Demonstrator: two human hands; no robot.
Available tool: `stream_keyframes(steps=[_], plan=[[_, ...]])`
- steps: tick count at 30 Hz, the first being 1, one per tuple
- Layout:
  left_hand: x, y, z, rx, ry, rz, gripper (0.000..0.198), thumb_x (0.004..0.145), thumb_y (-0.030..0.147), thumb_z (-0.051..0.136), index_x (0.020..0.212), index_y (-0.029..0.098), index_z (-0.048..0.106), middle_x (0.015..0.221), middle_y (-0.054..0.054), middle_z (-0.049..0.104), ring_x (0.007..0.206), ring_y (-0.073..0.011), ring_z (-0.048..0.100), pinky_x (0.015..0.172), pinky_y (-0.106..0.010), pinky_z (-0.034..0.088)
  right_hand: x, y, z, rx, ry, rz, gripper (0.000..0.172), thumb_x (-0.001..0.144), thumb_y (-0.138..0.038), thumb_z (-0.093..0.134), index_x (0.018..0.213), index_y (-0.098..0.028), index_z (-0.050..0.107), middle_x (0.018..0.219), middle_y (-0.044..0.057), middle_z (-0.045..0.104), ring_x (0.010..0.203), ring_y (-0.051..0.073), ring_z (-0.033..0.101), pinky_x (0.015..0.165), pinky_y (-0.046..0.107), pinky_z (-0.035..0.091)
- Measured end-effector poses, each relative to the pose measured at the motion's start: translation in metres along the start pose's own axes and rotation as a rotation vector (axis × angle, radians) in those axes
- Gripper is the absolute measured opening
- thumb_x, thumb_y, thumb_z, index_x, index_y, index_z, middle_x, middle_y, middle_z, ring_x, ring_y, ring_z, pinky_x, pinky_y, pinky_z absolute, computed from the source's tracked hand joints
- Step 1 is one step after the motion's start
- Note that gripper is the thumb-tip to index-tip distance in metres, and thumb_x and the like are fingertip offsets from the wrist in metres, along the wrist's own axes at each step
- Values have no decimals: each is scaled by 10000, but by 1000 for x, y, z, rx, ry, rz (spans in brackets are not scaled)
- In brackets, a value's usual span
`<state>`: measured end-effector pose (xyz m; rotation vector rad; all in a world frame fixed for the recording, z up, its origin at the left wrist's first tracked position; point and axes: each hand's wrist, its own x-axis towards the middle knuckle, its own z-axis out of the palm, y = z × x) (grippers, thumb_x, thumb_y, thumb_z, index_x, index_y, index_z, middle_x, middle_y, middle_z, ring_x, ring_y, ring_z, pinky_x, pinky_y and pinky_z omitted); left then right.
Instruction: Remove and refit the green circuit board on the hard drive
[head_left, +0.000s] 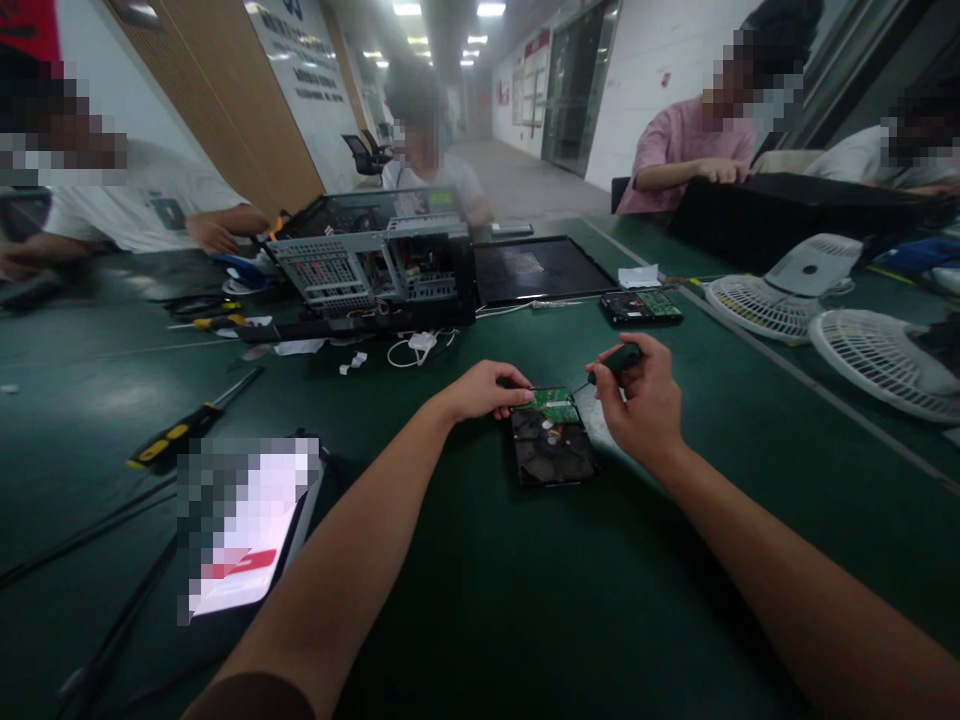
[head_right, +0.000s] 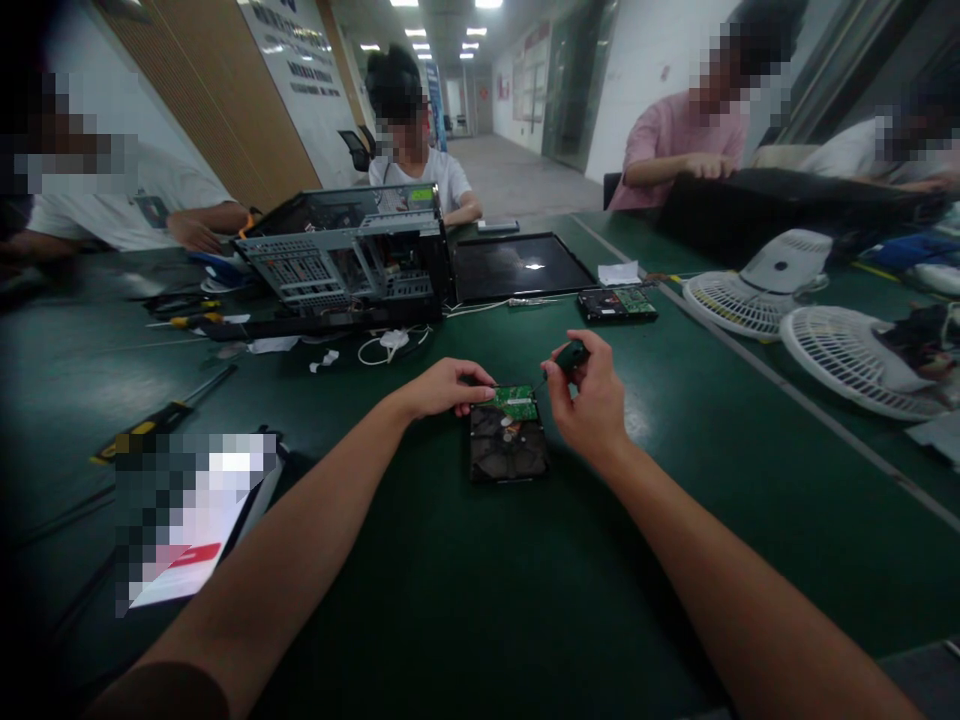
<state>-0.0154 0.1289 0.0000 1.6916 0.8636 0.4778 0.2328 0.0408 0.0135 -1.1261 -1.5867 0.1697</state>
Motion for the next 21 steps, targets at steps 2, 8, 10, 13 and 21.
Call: stream_keyframes(steps=[2, 8, 10, 13, 21], plan=[[1, -1, 0, 0, 8, 2, 314, 870, 310, 791, 1115, 125, 728, 830, -61, 719, 579, -97, 624, 551, -248, 521, 0, 0, 1, 1, 3, 8, 525, 934, -248, 644, 1397, -251, 397, 1147, 100, 661, 934, 225, 739, 795, 395, 638], [1, 0, 0, 1, 16, -15, 312, 871, 300, 789, 1119, 122, 727, 822, -61, 719, 574, -92, 622, 552, -245, 524, -1, -1, 3, -7, 18, 24, 525, 929, -253, 640, 1393, -255, 395, 1143, 100, 665, 924, 228, 735, 776, 400, 635], [0, 1, 0, 1, 20, -15, 306, 873, 297, 787, 1116, 122, 728, 816, -61, 718, 574, -93, 621, 551, -248, 525, 0, -1, 3, -13, 18, 21, 522, 929, -253, 637, 1392, -252, 396, 1143, 102, 668, 920, 227, 735, 766, 396, 634], [-1, 3, 0, 2, 22, -16, 302, 872, 295, 790, 1112, 123, 729, 830, -66, 721, 577, -94, 621, 552, -253, 526, 0, -3, 3, -25, 20, 15, 509, 932, -258, 636, 1385, -251, 403, 1147, 102, 669, 914, 222, 735, 754, 387, 633], [-1, 2, 1, 0, 43, -4, 278, 874, 287, 791, 1089, 120, 735, 797, -56, 710, 562, -91, 613, 544, -252, 516, -2, -3, 4, -21, 16, 18, 506, 943, -288, 627, 1392, -250, 396, 1159, 106, 660, 936, 228, 731, 733, 374, 632]])
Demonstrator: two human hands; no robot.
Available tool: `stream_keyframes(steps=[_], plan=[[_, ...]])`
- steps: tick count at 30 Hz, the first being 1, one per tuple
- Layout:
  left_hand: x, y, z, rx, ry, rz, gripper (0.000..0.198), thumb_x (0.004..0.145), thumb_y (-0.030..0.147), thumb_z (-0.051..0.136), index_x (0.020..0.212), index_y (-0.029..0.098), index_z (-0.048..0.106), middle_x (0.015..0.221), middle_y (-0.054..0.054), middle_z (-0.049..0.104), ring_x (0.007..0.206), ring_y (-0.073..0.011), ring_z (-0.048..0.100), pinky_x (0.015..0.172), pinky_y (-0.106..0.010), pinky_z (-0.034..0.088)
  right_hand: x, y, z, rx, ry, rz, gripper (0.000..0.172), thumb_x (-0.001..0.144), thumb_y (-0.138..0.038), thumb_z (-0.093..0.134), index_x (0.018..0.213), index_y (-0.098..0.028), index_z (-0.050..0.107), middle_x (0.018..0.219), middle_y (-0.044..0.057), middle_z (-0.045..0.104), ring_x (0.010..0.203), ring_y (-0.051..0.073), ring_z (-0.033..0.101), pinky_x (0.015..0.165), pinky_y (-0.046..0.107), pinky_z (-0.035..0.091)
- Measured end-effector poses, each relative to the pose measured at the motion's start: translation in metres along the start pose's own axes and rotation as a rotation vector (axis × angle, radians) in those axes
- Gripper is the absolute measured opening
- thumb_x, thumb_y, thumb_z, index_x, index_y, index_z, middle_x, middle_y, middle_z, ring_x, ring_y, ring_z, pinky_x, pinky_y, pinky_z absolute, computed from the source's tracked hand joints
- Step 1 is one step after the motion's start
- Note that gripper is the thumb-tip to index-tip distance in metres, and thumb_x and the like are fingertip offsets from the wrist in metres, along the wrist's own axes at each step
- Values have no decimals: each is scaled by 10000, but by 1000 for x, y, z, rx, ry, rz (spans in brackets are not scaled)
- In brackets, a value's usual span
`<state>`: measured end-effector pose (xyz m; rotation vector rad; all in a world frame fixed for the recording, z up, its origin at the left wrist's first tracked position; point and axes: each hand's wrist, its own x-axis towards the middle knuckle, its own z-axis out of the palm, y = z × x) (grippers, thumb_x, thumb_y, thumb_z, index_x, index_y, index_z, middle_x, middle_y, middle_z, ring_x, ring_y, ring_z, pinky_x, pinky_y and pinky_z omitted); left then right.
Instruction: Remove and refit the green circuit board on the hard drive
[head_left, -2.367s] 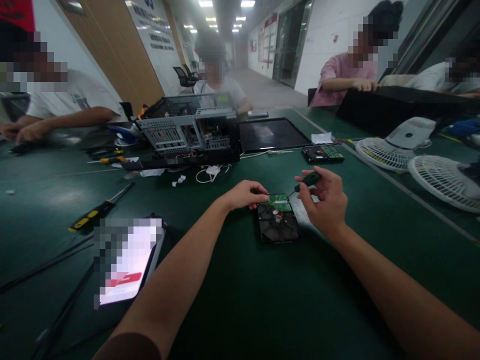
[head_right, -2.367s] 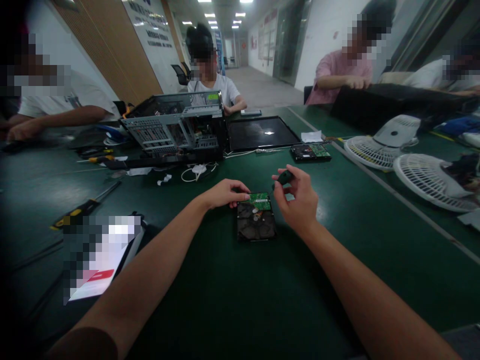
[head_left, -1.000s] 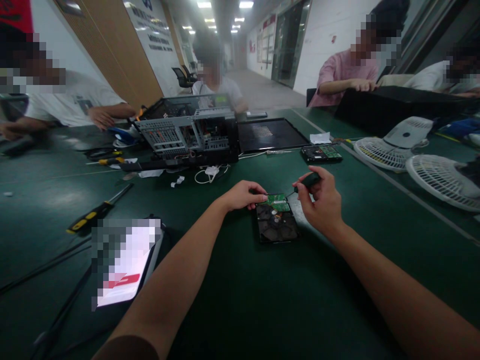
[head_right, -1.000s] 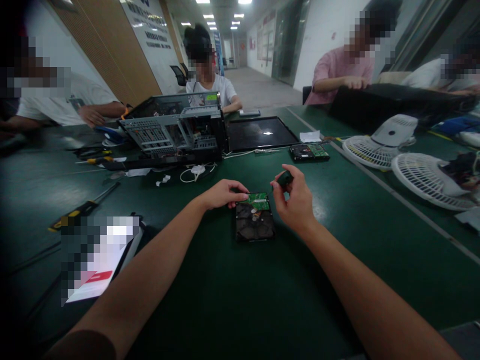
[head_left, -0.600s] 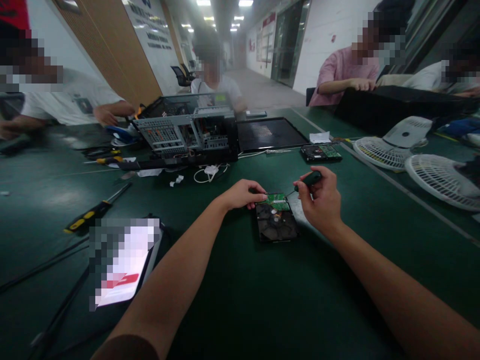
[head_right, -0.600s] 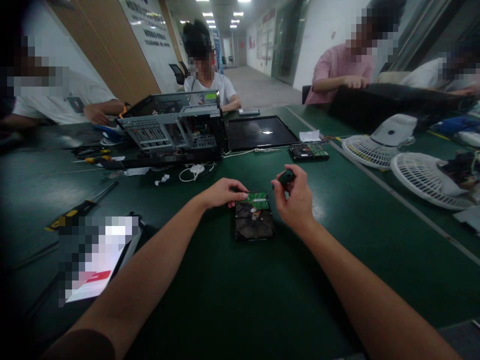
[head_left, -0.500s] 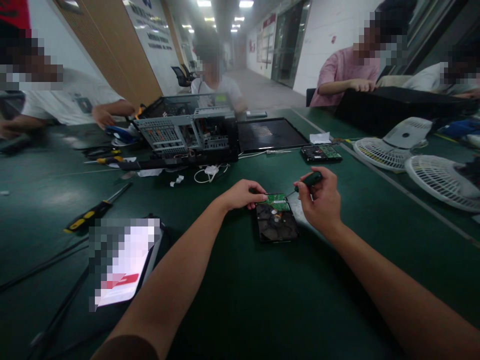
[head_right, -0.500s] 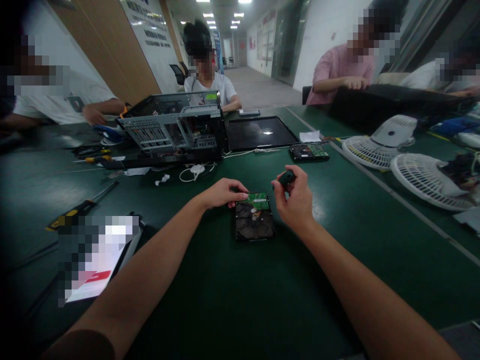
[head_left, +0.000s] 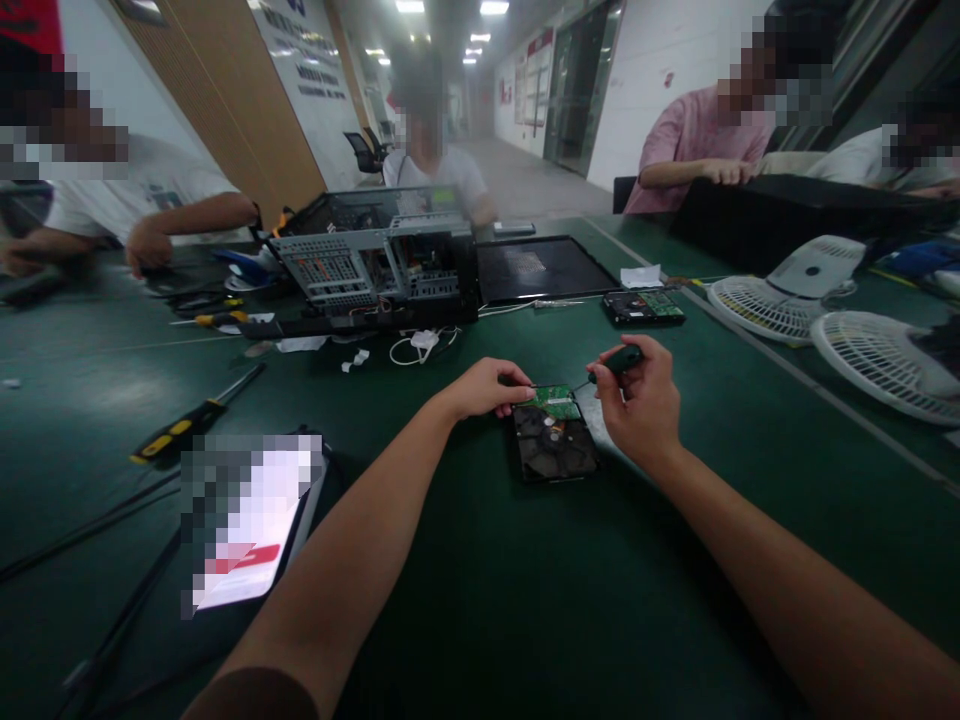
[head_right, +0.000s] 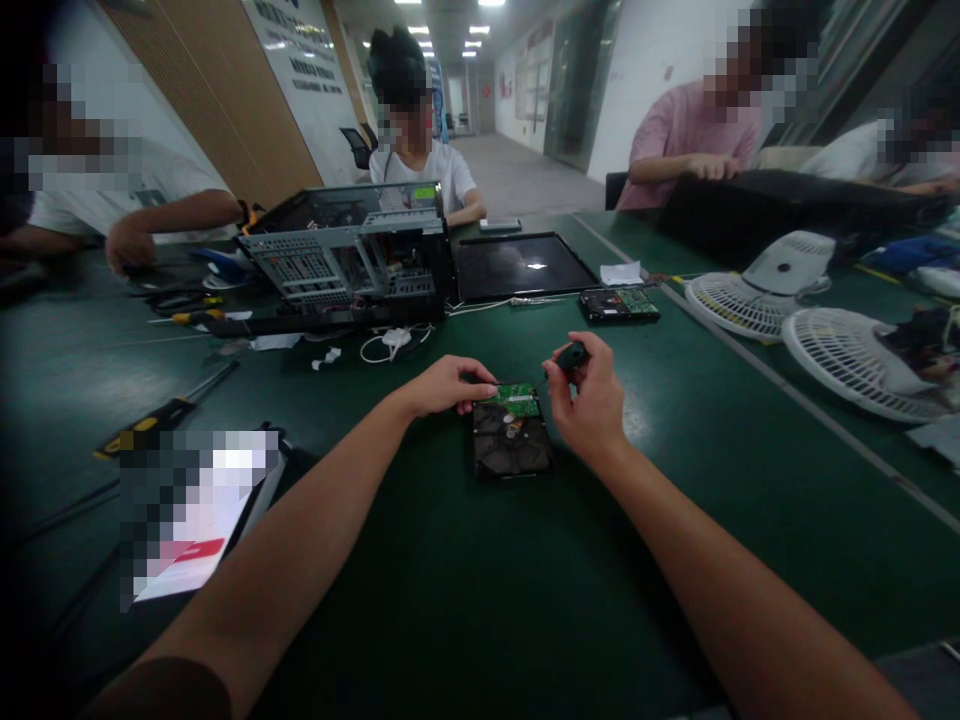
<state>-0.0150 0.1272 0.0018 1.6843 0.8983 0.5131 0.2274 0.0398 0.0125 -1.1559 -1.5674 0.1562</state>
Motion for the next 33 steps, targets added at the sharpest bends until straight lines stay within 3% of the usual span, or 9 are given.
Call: stream_keyframes(steps=[8, 12, 23, 28, 33], plan=[[1, -2, 0, -8, -3, 0, 277, 876, 288, 795, 1091, 126, 732, 833, -65, 716, 571, -89, 617, 546, -254, 515, 0, 5, 2, -21, 23, -29, 542, 945, -308, 643, 1430, -260, 406, 1162, 102, 666, 912, 224, 727, 750, 390, 641], [1, -3, 0, -9, -9, 10, 289, 875, 289, 794, 1102, 123, 723, 843, -64, 720, 565, -91, 618, 532, -250, 512, 0, 5, 1, -108, 13, -115, 574, 934, -319, 668, 1464, -299, 448, 1180, 95, 660, 949, 234, 705, 780, 403, 645], [3, -4, -2, -7, -25, 8, 316, 873, 310, 803, 1119, 130, 719, 887, -73, 726, 585, -91, 634, 538, -240, 527, 0, -20, -2, -201, -23, -312, 622, 957, -190, 574, 1544, -298, 397, 1260, 103, 641, 946, 218, 689, 797, 397, 615], [2, -3, -3, -1, -22, -1, 326, 870, 321, 804, 1125, 135, 721, 873, -68, 725, 580, -92, 629, 534, -241, 525, 0, -17, -4, -300, -2, -250, 582, 947, -272, 633, 1499, -302, 450, 1219, 87, 669, 781, 190, 669, 818, 410, 594], [2, -1, -2, 10, -25, -13, 341, 869, 349, 806, 1125, 140, 722, 895, -72, 729, 594, -90, 635, 553, -242, 531, 5, -20, -12, -365, -35, -145, 518, 945, -339, 639, 1441, -296, 496, 1167, 92, 679, 752, 206, 665, 832, 452, 579]])
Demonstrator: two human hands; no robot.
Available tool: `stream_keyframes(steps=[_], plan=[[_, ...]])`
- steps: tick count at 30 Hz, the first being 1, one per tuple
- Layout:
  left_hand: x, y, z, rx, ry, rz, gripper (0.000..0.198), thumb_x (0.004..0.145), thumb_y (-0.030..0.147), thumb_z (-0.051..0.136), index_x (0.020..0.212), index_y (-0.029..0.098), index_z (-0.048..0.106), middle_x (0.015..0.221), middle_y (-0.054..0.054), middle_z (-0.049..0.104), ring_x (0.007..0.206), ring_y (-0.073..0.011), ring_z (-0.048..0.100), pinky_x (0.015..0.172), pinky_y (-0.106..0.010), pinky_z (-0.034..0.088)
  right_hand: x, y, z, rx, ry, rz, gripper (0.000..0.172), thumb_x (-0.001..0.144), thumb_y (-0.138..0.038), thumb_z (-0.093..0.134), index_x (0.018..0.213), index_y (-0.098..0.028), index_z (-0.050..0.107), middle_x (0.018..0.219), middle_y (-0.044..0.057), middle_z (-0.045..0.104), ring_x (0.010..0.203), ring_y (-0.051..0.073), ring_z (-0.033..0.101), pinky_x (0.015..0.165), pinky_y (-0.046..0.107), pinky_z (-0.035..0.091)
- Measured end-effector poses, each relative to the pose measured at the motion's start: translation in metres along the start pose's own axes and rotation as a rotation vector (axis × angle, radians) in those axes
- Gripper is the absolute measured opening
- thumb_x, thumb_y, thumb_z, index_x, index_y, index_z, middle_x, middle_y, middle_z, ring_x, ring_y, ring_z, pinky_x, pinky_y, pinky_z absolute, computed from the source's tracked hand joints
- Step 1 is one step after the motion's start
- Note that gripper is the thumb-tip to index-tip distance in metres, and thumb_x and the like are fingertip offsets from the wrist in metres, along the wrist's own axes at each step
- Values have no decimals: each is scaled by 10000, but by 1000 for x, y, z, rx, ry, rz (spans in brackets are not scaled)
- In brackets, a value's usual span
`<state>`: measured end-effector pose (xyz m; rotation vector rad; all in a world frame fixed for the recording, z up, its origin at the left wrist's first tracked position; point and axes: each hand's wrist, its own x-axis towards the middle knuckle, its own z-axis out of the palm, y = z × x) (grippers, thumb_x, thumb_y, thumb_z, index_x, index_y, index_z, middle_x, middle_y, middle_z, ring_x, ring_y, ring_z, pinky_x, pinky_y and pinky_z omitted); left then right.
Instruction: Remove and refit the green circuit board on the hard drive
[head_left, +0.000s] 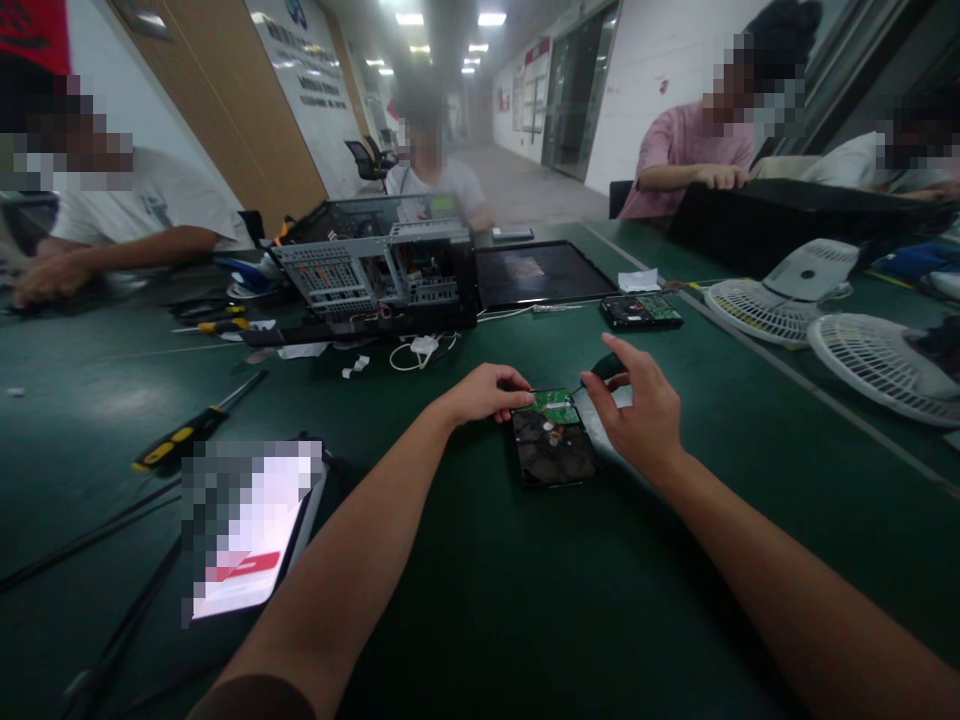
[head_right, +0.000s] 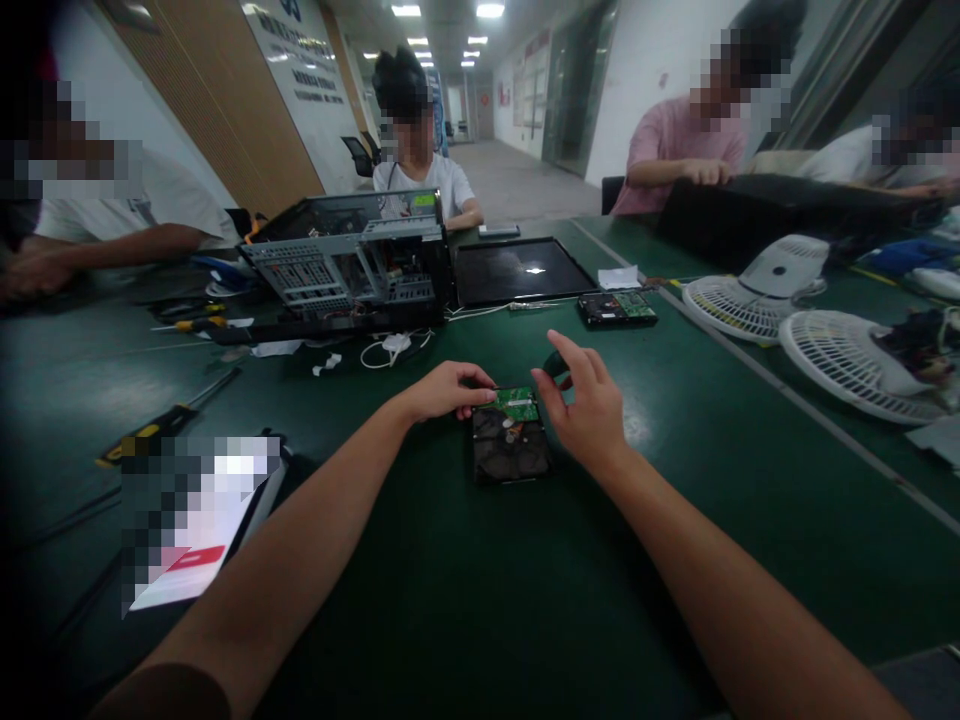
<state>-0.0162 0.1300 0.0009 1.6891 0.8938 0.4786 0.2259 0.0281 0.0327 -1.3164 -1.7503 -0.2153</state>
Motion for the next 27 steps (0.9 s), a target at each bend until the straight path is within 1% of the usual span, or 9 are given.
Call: stream_keyframes(steps=[2, 4, 6, 8, 11, 16, 20, 24, 27], plan=[[0, -1, 1, -2, 5, 7, 341, 865, 353, 809, 1119, 143, 724, 914, -75, 733, 596, -93, 639, 556, -249, 536, 3, 0, -3, -10, 3, 14, 482, 943, -354, 640, 1404, -279, 518, 1107, 88, 695, 748, 212, 664, 820, 456, 575], [0, -2, 1, -4, 7, 18, 334, 864, 347, 807, 1118, 145, 726, 919, -78, 735, 597, -101, 644, 558, -259, 541, 5, 1, -6, -2, 14, 51, 427, 945, -366, 632, 1349, -261, 543, 1005, 70, 706, 734, 211, 669, 779, 428, 575], [0, -3, 2, 1, 13, 25, 329, 866, 339, 802, 1119, 142, 729, 876, -73, 733, 587, -106, 640, 554, -264, 540, 8, 1, -8, 6, 21, 113, 375, 943, -376, 631, 1290, -247, 564, 893, 45, 702, 702, 203, 675, 728, 390, 569], [0, -4, 2, 17, 24, 31, 331, 867, 337, 798, 1121, 135, 735, 793, -58, 720, 563, -110, 628, 546, -265, 532, 10, 0, -10, 3, 12, 161, 352, 937, -381, 636, 1253, -239, 574, 830, 31, 698, 679, 199, 682, 703, 372, 560], [0, -4, 4, 56, 46, 50, 341, 872, 344, 786, 1132, 129, 743, 700, -36, 692, 534, -116, 607, 534, -264, 514, 13, -1, -11, -8, -8, 166, 348, 936, -380, 636, 1244, -230, 573, 817, 34, 707, 688, 205, 696, 708, 375, 552], [-2, 0, 7, 95, 109, 68, 356, 867, 344, 777, 1150, 130, 743, 683, -22, 683, 526, -115, 583, 528, -252, 481, 16, -4, -13, -4, -43, 109, 358, 936, -372, 631, 1255, -221, 567, 844, 46, 713, 698, 207, 694, 693, 367, 535], [-5, 6, 11, 118, 145, 54, 360, 871, 359, 762, 1152, 135, 741, 755, -33, 704, 530, -103, 568, 513, -235, 444, 28, -8, -20, -45, -171, 83, 309, 905, -373, 667, 1169, -228, 599, 842, 48, 722, 701, 212, 689, 699, 366, 514], [-6, 9, 14, 152, 161, 47, 339, 876, 356, 738, 1141, 143, 746, 791, -34, 708, 531, -97, 552, 504, -227, 413, 51, -10, -29, -127, -315, 38, 221, 872, -398, 701, 1010, -238, 636, 742, 30, 701, 631, 208, 643, 624, 347, 456], [-5, 9, 16, 187, 173, 55, 334, 881, 373, 725, 1130, 152, 752, 769, -24, 700, 540, -105, 549, 514, -229, 404, 70, -7, -32, -207, -398, -10, 224, 837, -436, 735, 914, -240, 657, 681, 25, 671, 603, 215, 612, 577, 339, 408]])
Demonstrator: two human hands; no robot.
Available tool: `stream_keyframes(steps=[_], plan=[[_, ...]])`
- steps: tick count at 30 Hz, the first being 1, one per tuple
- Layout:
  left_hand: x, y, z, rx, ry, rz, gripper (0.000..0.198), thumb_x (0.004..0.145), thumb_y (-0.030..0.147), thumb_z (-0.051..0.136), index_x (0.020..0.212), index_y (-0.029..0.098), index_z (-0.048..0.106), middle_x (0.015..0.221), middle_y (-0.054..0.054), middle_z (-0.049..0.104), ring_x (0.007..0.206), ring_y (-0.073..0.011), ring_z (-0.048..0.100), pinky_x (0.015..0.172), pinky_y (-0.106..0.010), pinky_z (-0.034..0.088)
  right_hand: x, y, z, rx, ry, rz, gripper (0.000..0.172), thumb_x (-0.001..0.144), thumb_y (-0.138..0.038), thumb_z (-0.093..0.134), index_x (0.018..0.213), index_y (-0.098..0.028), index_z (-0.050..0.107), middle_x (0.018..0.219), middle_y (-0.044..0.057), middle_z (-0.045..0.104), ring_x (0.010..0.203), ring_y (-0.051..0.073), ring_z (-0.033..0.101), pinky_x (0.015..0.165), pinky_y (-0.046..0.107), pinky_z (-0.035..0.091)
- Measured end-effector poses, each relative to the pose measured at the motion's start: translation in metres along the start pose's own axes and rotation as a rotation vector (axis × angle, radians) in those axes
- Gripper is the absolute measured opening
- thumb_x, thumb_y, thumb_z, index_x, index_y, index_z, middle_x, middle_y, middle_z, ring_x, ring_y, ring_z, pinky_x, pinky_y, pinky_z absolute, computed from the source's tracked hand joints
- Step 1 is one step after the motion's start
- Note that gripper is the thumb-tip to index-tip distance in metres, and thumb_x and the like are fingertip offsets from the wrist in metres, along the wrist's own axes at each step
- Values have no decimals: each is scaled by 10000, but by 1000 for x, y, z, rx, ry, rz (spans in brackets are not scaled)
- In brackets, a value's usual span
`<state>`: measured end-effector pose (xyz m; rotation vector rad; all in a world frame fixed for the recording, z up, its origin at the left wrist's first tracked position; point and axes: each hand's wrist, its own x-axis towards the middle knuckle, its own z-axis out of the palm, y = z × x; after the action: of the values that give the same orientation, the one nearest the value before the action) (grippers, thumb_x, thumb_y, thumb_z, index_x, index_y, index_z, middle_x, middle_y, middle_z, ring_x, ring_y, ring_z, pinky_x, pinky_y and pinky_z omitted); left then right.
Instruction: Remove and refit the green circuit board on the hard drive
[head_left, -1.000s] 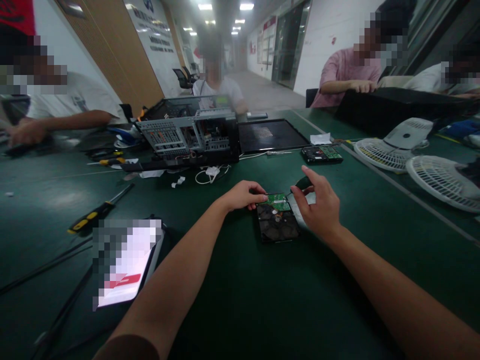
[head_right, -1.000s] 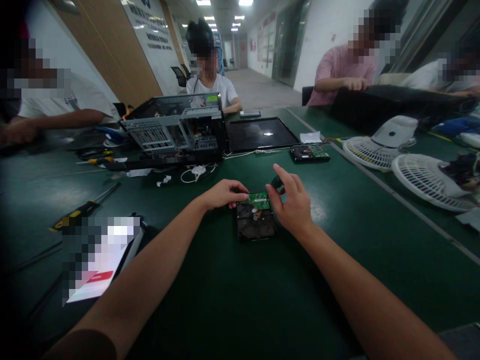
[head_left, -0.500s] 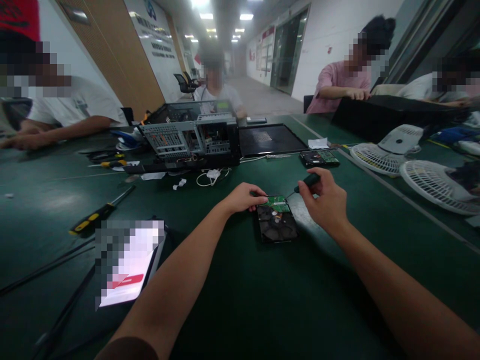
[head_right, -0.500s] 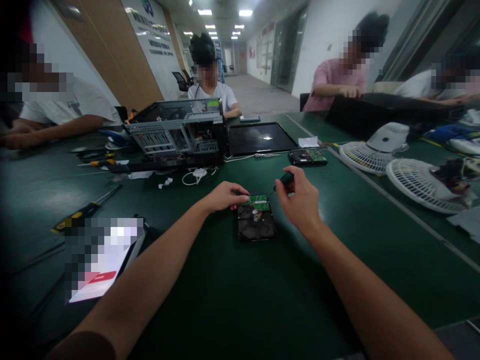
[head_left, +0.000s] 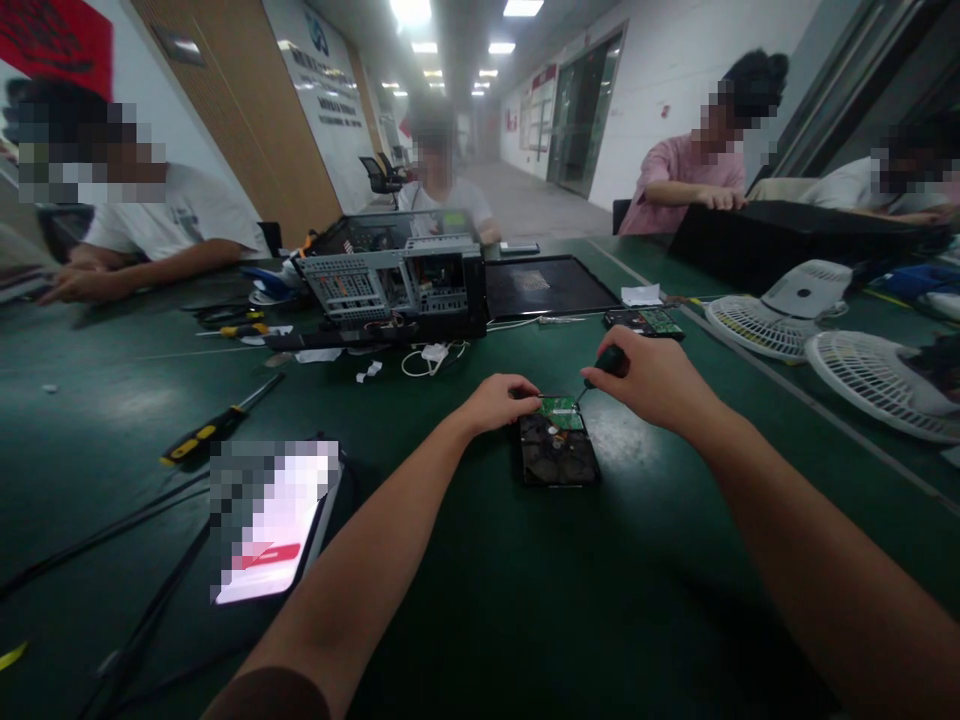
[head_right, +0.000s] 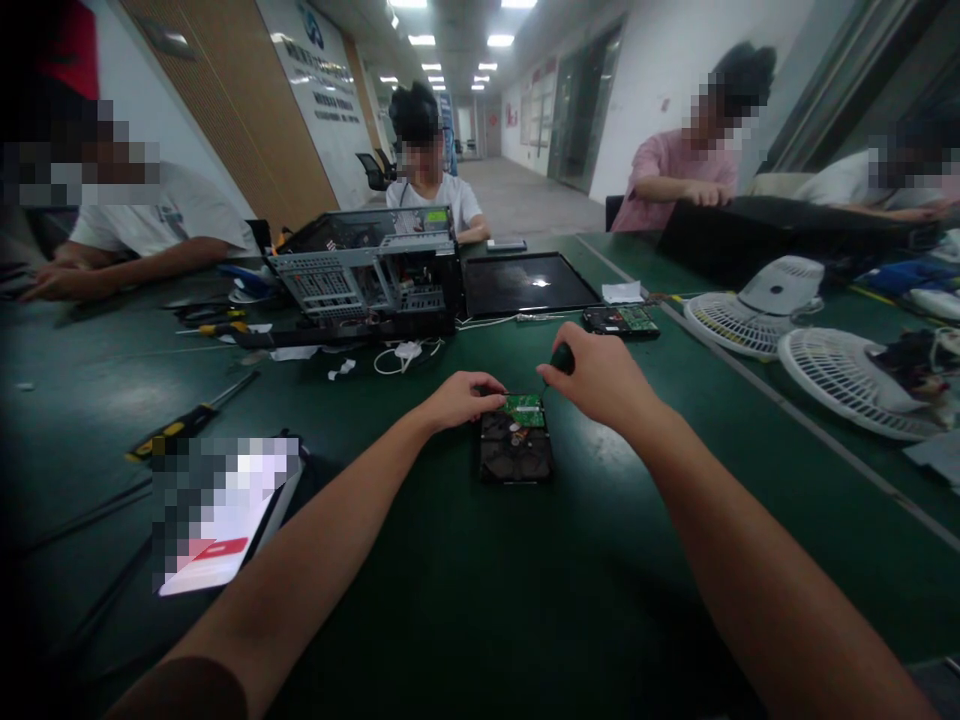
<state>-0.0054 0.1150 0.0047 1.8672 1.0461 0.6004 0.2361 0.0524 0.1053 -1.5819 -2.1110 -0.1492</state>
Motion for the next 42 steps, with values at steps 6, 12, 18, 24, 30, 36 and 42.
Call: stream_keyframes(steps=[6, 12, 18, 24, 30, 36, 42], plan=[[1, 0, 1, 80, 51, 61, 363, 846, 448, 767, 1079, 171, 771, 927, -55, 737, 665, -137, 587, 591, -247, 425, 30, 4, -12, -99, -261, -104, 246, 807, -483, 751, 802, -241, 706, 708, 45, 714, 649, 242, 646, 564, 348, 400], [3, 0, 0, 116, 54, 76, 335, 848, 431, 769, 1067, 177, 781, 959, -62, 743, 740, -155, 606, 642, -257, 432, 43, 8, -12, -65, -337, -151, 218, 752, -460, 779, 769, -252, 718, 682, 41, 713, 601, 237, 636, 547, 360, 407], [6, -4, 1, 57, 35, 22, 393, 828, 455, 789, 1106, 177, 770, 806, -26, 708, 633, -128, 570, 597, -251, 422, 32, 8, -15, -97, -350, -177, 155, 805, -382, 712, 862, -239, 688, 758, 57, 734, 680, 267, 674, 589, 387, 452], [4, -5, -2, -40, -31, -8, 442, 830, 433, 797, 1187, 178, 739, 835, -24, 705, 567, -101, 534, 521, -233, 402, 27, 13, -12, -67, -316, -218, 152, 822, -326, 692, 937, -232, 661, 871, 68, 747, 748, 268, 683, 647, 408, 486], [7, -6, 0, -92, -22, -44, 393, 963, 492, 629, 1159, 173, 746, 747, -14, 662, 548, -100, 543, 525, -227, 439, 25, 12, -13, -51, -334, -225, 182, 839, -379, 697, 945, -237, 654, 846, 66, 735, 729, 263, 670, 627, 401, 476], [11, -13, 1, -173, -22, -57, 378, 1023, 452, 520, 1136, 172, 748, 611, 21, 575, 520, -105, 540, 508, -214, 441, 21, 8, -19, -25, -346, -221, 135, 888, -357, 636, 910, -224, 647, 886, 81, 730, 755, 258, 669, 656, 399, 475], [8, -11, -2, -166, -46, -27, 300, 981, 382, 606, 1147, 165, 729, 785, -12, 663, 551, -90, 558, 523, -220, 465, 23, 11, -24, -43, -388, -252, 182, 877, -327, 640, 1016, -212, 657, 932, 79, 736, 781, 251, 672, 687, 385, 469]])
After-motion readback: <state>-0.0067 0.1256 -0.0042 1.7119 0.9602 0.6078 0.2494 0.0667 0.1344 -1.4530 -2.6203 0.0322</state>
